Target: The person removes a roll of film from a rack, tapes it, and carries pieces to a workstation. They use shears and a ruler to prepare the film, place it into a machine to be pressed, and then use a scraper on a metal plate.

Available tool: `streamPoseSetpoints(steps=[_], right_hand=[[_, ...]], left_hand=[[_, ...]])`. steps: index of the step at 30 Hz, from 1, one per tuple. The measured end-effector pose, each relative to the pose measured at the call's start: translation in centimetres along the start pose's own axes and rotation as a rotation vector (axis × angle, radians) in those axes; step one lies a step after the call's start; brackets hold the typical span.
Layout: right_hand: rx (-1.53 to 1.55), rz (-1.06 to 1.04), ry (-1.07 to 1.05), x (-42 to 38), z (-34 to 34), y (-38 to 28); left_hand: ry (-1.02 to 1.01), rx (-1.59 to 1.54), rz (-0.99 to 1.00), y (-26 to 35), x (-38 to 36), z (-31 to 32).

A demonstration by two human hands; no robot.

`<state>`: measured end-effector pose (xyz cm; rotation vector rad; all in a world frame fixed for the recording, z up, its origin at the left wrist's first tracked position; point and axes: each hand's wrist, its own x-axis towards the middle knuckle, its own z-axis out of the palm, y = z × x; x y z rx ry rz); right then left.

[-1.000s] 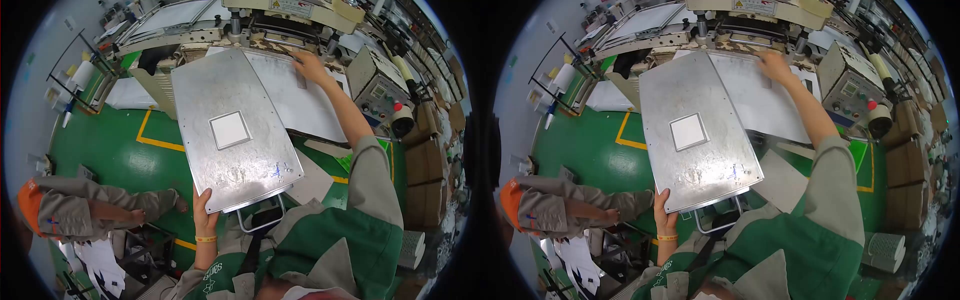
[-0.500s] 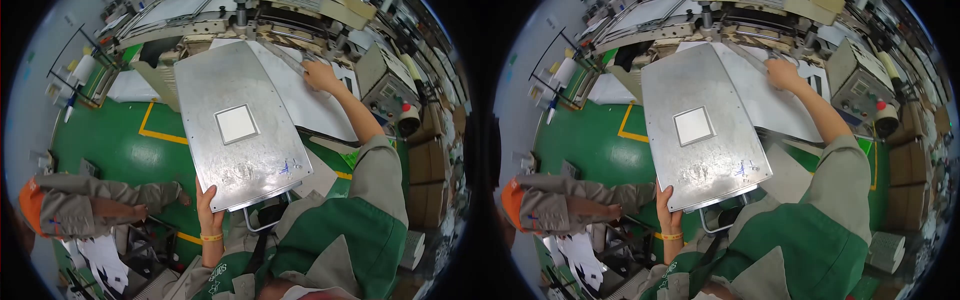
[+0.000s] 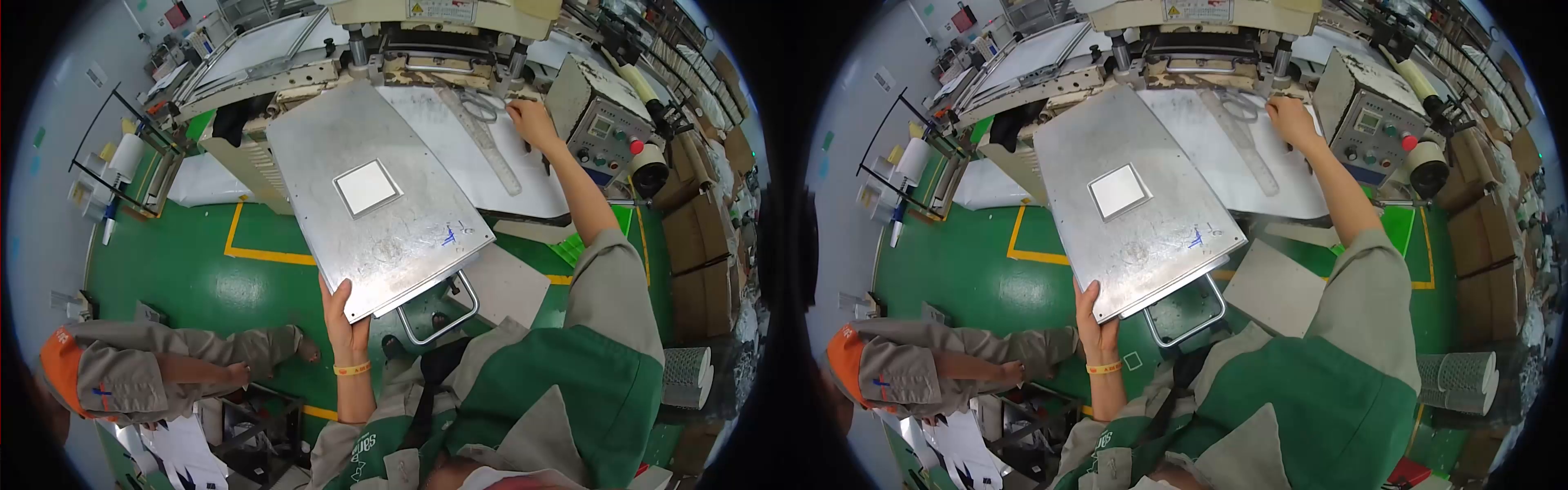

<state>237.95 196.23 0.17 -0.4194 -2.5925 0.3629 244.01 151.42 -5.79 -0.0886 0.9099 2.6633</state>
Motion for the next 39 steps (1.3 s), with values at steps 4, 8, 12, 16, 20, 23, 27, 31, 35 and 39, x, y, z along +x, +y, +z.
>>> streamPoseSetpoints(steps=[4, 8, 12, 16, 20, 23, 27, 31, 35, 39], right_hand=[[-0.276, 0.168, -0.01, 1.0, 0.6, 4.6], [-0.303, 0.226, -0.192, 1.5, 1.7, 6.4], [-0.317, 0.27, -0.178, -0.8, -1.7, 4.6], [-0.433, 0.138, -0.223, -3.0, -0.6, 7.1], [-0.367, 0.145, -0.393, -3.5, -2.9, 4.1], [-0.182, 0.212, -0.504, -2.2, -4.3, 4.9], [0.253, 0.026, -0.511, -3.7, -11.2, 0.0], [0.377, -0.231, -0.605, -6.4, -11.3, -9.3], [0.127, -0.517, -0.605, -7.7, -7.5, -12.9], [0.067, -0.562, -0.626, -7.4, -5.0, -14.9]], left_hand=[[-0.005, 0.045, 0.019, -0.3, 0.4, 0.4], [-0.024, 0.17, -0.009, 0.1, 0.3, -0.1], [0.068, 0.512, 0.102, 0.7, 0.0, -0.7], [0.085, 1.097, 0.462, 2.7, 1.4, 1.3], [-0.169, 1.565, 0.574, 3.8, 5.4, 3.9], [-0.299, 1.755, 0.544, 3.7, 8.6, 5.3], [-0.468, 1.882, 0.469, 4.0, 12.0, 5.6], [-0.553, 1.842, 0.403, 4.1, 13.0, 6.4], [-0.622, 1.807, 0.515, 4.4, 13.5, 6.5], [-0.662, 1.791, 0.551, 4.9, 13.8, 6.9]])
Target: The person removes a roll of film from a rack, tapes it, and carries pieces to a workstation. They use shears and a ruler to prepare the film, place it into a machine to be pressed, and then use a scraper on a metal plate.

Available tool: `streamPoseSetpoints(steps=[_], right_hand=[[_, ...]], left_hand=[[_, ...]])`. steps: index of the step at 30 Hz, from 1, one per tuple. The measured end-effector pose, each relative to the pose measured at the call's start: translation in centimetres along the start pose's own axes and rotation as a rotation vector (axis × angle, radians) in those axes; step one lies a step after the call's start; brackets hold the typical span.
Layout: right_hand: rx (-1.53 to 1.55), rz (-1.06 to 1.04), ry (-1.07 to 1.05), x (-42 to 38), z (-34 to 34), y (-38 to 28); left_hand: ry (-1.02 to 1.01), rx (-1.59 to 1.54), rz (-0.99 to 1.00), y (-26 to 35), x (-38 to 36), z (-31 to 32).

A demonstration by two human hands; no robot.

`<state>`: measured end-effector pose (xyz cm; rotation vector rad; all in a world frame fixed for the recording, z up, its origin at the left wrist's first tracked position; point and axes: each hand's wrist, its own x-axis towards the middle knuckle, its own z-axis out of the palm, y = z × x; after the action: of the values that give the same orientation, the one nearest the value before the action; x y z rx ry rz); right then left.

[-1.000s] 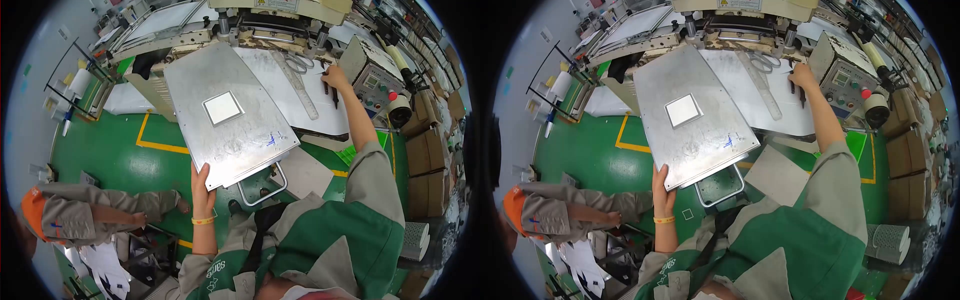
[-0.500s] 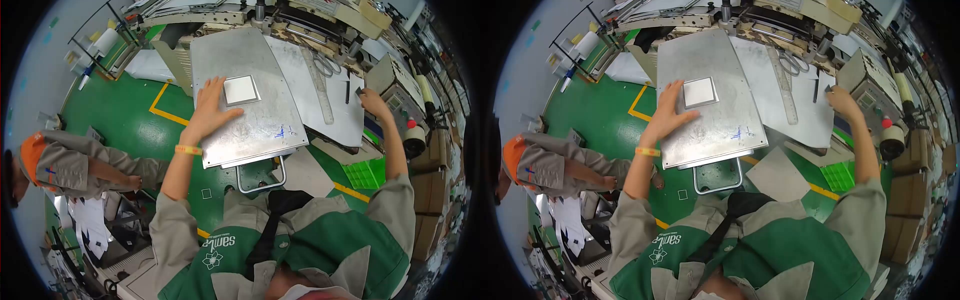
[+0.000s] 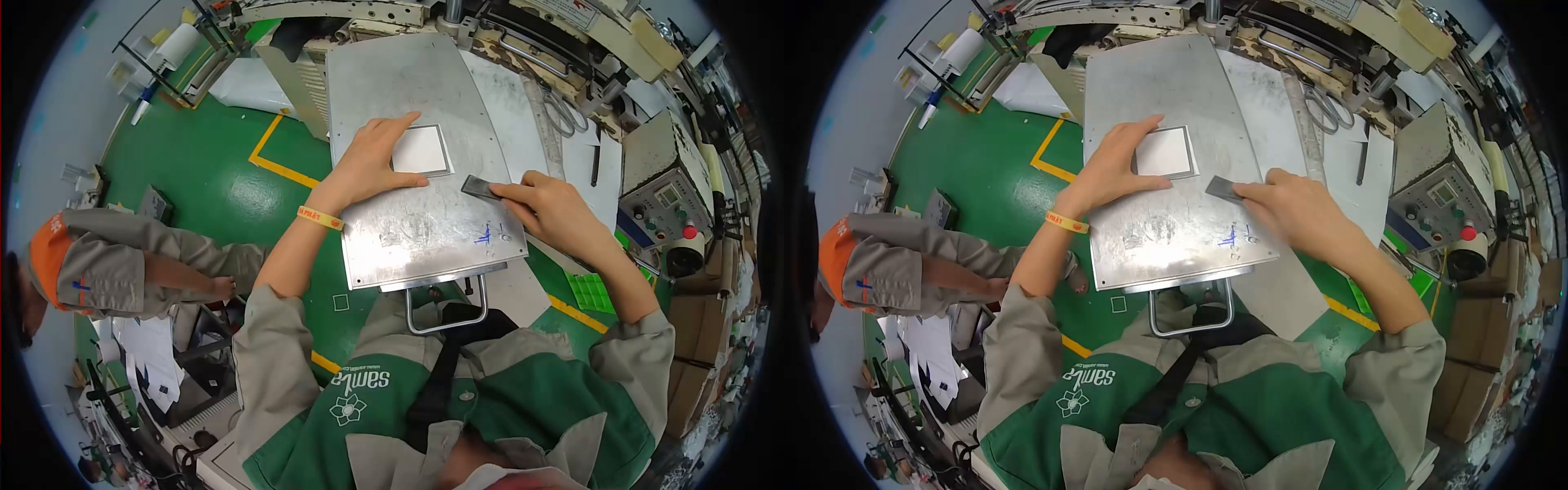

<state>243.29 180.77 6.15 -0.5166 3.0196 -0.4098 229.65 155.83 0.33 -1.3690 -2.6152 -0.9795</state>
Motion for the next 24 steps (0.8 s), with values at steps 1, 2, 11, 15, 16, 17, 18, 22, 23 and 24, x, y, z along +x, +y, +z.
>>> streamPoseSetpoints(steps=[1, 2, 11, 15, 16, 17, 18, 22, 23, 24], right_hand=[[-0.003, -0.02, 0.008, 0.5, 0.3, -0.2], [-0.008, -0.042, 0.014, 1.1, 0.4, -0.4], [-0.083, -0.056, 0.071, 1.6, 3.2, -1.5], [-0.032, -0.073, 0.153, 1.0, 5.1, -0.8], [-0.03, -0.085, 0.16, 1.0, 5.3, -0.7], [-0.028, -0.096, 0.17, 1.1, 5.5, -0.5], [-0.026, -0.107, 0.178, 1.1, 5.7, -0.3], [-0.041, -0.154, 0.202, 1.2, 6.4, 0.4], [-0.043, -0.141, 0.189, 1.2, 6.3, 0.3], [-0.046, -0.129, 0.176, 1.2, 6.2, 0.1]], left_hand=[[0.007, 0.003, 0.019, -0.1, 0.1, 0.0], [0.017, 0.006, 0.036, -0.3, 0.2, 0.0], [0.047, 0.023, 0.057, -1.0, 0.1, 0.4], [0.044, 0.029, 0.044, -0.9, 0.3, 0.4], [0.044, 0.034, 0.047, -0.9, 0.3, 0.5], [0.044, 0.041, 0.053, -1.1, 0.4, 0.6], [0.044, 0.047, 0.059, -1.2, 0.5, 0.7], [0.037, 0.055, 0.026, -1.1, 0.7, 0.6], [0.026, 0.043, 0.018, -1.1, 0.7, 0.6], [0.018, 0.033, 0.01, -1.0, 0.8, 0.6]])
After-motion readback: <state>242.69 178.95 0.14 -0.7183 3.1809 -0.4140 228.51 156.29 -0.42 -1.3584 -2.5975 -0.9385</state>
